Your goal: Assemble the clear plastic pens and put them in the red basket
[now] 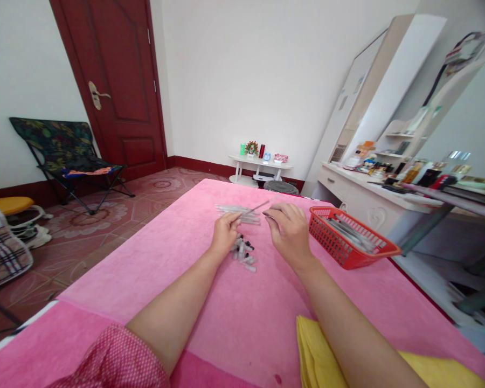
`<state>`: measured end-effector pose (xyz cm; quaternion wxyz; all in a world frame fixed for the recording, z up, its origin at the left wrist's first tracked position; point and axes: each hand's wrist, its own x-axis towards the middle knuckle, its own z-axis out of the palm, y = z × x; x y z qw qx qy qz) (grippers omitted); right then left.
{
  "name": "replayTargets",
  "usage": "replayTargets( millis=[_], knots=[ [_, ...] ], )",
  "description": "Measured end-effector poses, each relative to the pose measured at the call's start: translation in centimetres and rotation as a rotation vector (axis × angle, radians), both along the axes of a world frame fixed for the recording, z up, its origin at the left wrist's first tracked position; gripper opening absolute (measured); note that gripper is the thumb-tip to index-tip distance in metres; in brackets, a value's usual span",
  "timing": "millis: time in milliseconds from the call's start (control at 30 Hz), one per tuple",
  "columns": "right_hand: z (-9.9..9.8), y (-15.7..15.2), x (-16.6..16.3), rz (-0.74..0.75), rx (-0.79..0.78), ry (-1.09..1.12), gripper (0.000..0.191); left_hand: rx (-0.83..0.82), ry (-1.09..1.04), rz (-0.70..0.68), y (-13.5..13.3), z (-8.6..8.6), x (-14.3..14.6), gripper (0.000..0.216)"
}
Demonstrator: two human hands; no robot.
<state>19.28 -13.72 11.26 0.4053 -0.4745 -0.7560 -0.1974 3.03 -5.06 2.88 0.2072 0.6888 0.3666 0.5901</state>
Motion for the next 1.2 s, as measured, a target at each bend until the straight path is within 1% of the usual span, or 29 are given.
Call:
replayTargets(
  millis=[67,133,167,267,333,367,500,633,733,800,900,1000,1100,1200],
  knots=[
    [-0.3,-0.1,-0.4,0.038,-0.029,0.006,0.021,-0.125,-0.265,-0.018,0.8,-0.3,-0.6,0.029],
    [-1.0,0.2,-0.7,0.052,-0.146,-0.021,0.021,-0.221,-0.460,-0.032,1.3,-0.4,-1.2,0.030],
    [-1.5,0.5,-0.7,0.060,-0.230,-0.044,0.020,-0.252,-0.519,-0.035,1.5,-0.5,-1.4,0.031],
    [-3.2,1.2,-0.6,0.107,-0.484,-0.120,0.019,-0.284,-0.585,-0.047,1.7,-0.6,-1.7,0.032],
    [-4.1,1.5,-0.5,0.163,-0.583,-0.162,0.021,-0.277,-0.582,-0.065,1.6,-0.7,-1.6,0.030],
    [-4.4,1.5,-0.5,0.193,-0.608,-0.179,0.023,-0.274,-0.576,-0.076,1.5,-0.7,-1.5,0.030],
    [-4.6,1.3,-0.7,0.274,-0.628,-0.237,0.028,-0.262,-0.544,-0.100,1.2,-0.6,-1.1,0.029],
    [-4.5,1.2,-1.0,0.276,-0.607,-0.273,0.022,-0.255,-0.495,-0.095,1.0,-0.4,-1.1,0.028],
    [-4.8,1.1,-1.2,0.272,-0.612,-0.240,0.018,-0.244,-0.441,-0.086,0.9,-0.4,-1.0,0.027],
    [-5.0,1.3,-1.2,0.278,-0.629,-0.145,0.015,-0.227,-0.395,-0.081,0.9,-0.4,-1.0,0.027],
    [-5.3,1.9,-0.9,0.271,-0.670,0.121,0.013,-0.202,-0.335,-0.088,0.6,-0.3,-0.8,0.027],
    [-5.7,2.8,0.2,0.190,-0.648,0.379,0.011,-0.189,-0.282,-0.102,0.2,0.0,-0.6,0.028],
    [-6.0,3.6,1.5,0.073,-0.608,0.464,0.005,-0.179,-0.219,-0.113,0.1,-0.1,-0.4,0.030],
    [-6.1,3.9,2.5,0.014,-0.573,0.509,0.003,-0.145,-0.143,-0.098,0.4,-0.8,-0.3,0.031]
  ],
)
